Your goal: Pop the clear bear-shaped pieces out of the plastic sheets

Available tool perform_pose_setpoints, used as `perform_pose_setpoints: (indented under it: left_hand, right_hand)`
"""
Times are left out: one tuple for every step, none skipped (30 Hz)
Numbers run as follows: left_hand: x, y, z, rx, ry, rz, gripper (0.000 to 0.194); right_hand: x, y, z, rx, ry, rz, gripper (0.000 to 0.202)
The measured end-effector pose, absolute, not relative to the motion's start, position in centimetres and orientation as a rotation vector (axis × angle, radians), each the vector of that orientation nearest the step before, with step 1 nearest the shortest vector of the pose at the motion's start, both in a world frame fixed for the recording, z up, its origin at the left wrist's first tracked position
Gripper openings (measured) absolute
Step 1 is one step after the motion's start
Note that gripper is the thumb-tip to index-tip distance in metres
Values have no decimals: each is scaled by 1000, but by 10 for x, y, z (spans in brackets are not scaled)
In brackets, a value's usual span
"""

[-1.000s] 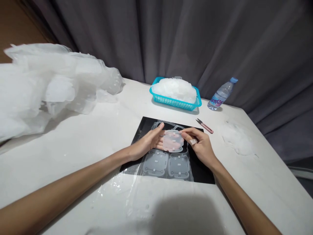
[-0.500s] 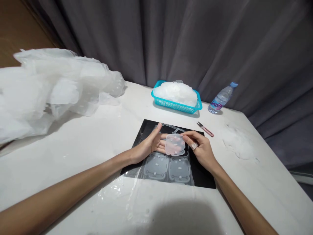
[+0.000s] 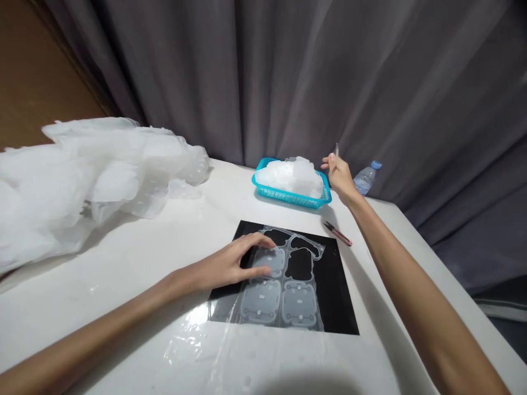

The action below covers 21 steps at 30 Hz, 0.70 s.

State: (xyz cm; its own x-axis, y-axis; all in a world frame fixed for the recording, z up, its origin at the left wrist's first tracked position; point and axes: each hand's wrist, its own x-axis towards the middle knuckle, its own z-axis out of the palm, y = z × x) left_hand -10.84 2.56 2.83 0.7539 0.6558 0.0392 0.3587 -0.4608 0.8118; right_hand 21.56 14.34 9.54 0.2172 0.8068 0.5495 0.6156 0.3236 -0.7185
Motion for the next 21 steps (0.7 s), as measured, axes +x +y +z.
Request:
perform_pose_setpoints:
  left_hand:
    - [-113,24,27,2135,779,416,52]
    - [-116,23,26,2180,785,397,55]
    - [-119,21,25,2232,778,385,56]
    - [-120,20,23,2290,759,377,56]
    - [-120,19,22,2350,734,376,54]
    - [-120,18,20,2406,711,384,53]
    - [-119,17,18,2457,698,398,53]
    - [-117,17,15,2500,694,413,53]
    - [-116,16,13,2537,695,431,55]
    - [-115,15,10,2570,695,450,58]
    - [-114,14,8,2599,695,468,60]
    - [-113,13,6,2623,690,479,61]
    - [-113,12,4,2643,681,483,58]
    - [-112,11,3,2657,669,486,55]
    - [-112,10,2,2665,655,486,50]
    - [-112,9,2,2667,646,487,47]
    - [-112,9,1,2663,645,492,46]
    - [-112,9,1,2656,651,500,47]
    - [-112,9,0,2645,661,512,49]
    - [-112,9,0,2634,671,520,51]
    - [-112,9,-1,2627,680,522,53]
  right_hand:
    - [216,149,97,-1391,-1469,205,63]
    - [216,147,95,-1406,-1460,191,66]
    - [213,138,90,-1413,-1456,194,67]
    - [209,122,84,-1409,-1455,212,69]
    - [203,102,76,-1397,-1453,272,71]
    - [195,78,68,-1361,-1463,412,71]
    - [186,53,60,-1305,-1457,553,70]
    - [177,29,52,-1250,-1503,700,65]
    - [168,6,46,-1219,-1582,816,58]
    - [159,-14,41,-1226,-1674,903,49]
    - [151,-30,36,-1244,-1751,945,40]
    - [145,-42,33,-1239,-1829,971,32]
    - [141,-51,30,-1230,-1883,985,25]
    - [138,-57,28,-1220,-1927,993,18]
    - [137,-60,26,-1209,-1953,999,13]
    - [137,-61,25,-1206,-1962,1002,10]
    - [138,-61,23,-1212,-1963,1004,8]
    - [139,-61,22,-1220,-1958,1004,8]
    - [139,-60,21,-1223,-1950,999,8]
    - [140,-60,20,-1218,-1948,992,8]
    - [140,-60,19,-1210,-1952,984,9]
